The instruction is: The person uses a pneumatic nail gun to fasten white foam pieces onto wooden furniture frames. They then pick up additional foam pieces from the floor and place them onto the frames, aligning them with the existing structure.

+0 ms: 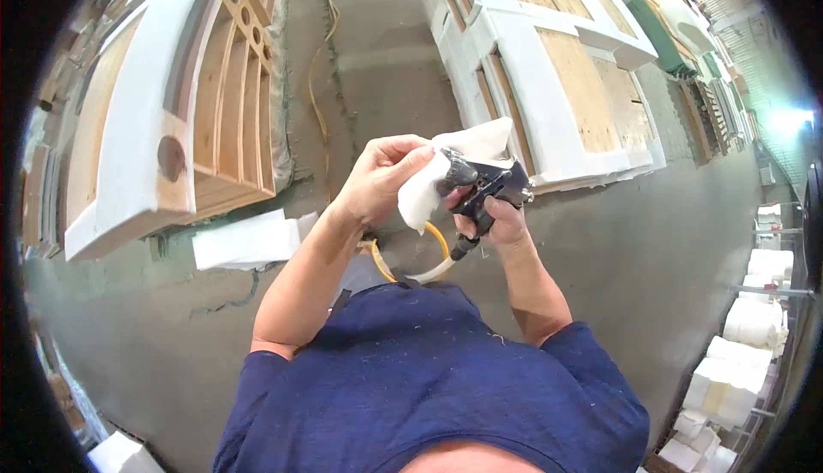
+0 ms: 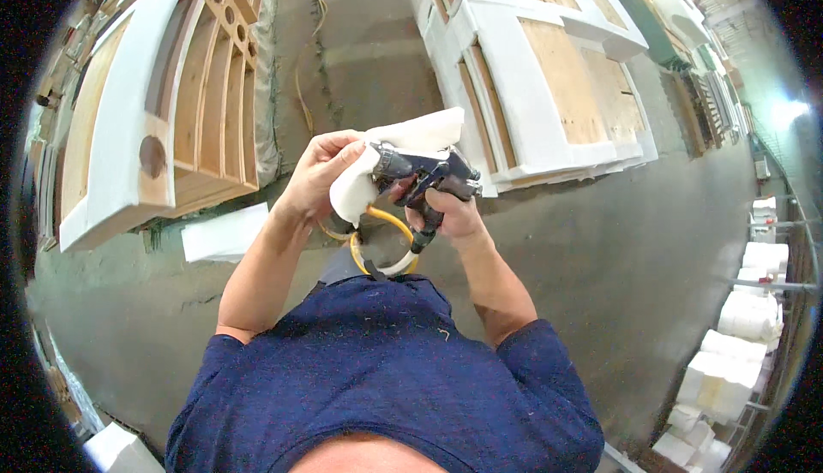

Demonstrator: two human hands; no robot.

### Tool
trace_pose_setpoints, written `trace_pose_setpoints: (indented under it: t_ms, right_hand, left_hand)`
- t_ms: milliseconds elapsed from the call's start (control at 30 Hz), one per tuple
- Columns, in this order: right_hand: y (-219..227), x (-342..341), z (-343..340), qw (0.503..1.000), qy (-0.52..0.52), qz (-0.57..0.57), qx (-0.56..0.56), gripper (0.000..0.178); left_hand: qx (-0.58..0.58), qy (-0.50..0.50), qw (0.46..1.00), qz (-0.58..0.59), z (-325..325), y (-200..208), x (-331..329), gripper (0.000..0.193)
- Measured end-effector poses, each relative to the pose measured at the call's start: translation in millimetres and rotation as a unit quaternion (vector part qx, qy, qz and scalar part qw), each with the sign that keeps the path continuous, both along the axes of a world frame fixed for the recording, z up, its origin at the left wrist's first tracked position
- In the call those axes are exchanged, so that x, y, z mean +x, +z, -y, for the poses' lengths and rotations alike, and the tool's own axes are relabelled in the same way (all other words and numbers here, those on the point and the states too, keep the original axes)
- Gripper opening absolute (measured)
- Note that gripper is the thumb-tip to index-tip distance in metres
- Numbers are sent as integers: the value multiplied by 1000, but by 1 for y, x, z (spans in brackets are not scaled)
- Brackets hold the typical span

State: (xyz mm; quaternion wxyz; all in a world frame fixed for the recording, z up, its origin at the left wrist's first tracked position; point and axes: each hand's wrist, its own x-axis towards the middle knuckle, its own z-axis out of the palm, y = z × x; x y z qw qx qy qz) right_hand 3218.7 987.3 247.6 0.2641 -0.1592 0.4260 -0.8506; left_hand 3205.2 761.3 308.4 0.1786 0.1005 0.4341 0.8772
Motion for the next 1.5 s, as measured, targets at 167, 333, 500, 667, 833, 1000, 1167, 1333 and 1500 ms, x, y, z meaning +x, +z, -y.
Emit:
trace_pose_setpoints:
  t_ms: [167,333,500,667,833,1000,1167,1333,1500]
  right_hand:
    - [35,-61,17,996,-34,-53,61,35]
    - [63,-130,35,973,-39,-183,133,25]
    - [63,-187,49,969,-70,-170,166,15]
    - [55,-257,54,979,-81,-153,108,29]
    - [34,-352,30,992,39,-110,-38,46]
    - [41,-446,12,974,156,-20,-161,52]
    - [42,-530,18,975,169,15,-142,45]
    - [131,-692,54,931,-166,-228,231,10]
    - [272,-780,114,689,-337,-606,209,22]
  left_hand:
    - [47,19,998,43,16,16,-57,21]
    - [54,-65,994,71,48,25,-128,24]
    - [8,-6,997,78,61,33,-187,26]
    - [48,383,921,-42,80,14,-243,23]
    - [-84,464,874,-115,115,-1,-270,24]
    - [-84,476,875,-2,98,-42,-262,23]
    - [-129,555,816,94,85,-78,-242,20]
    - [-194,596,709,325,112,-135,-162,22]
    - [-149,712,556,403,103,-175,-100,23]
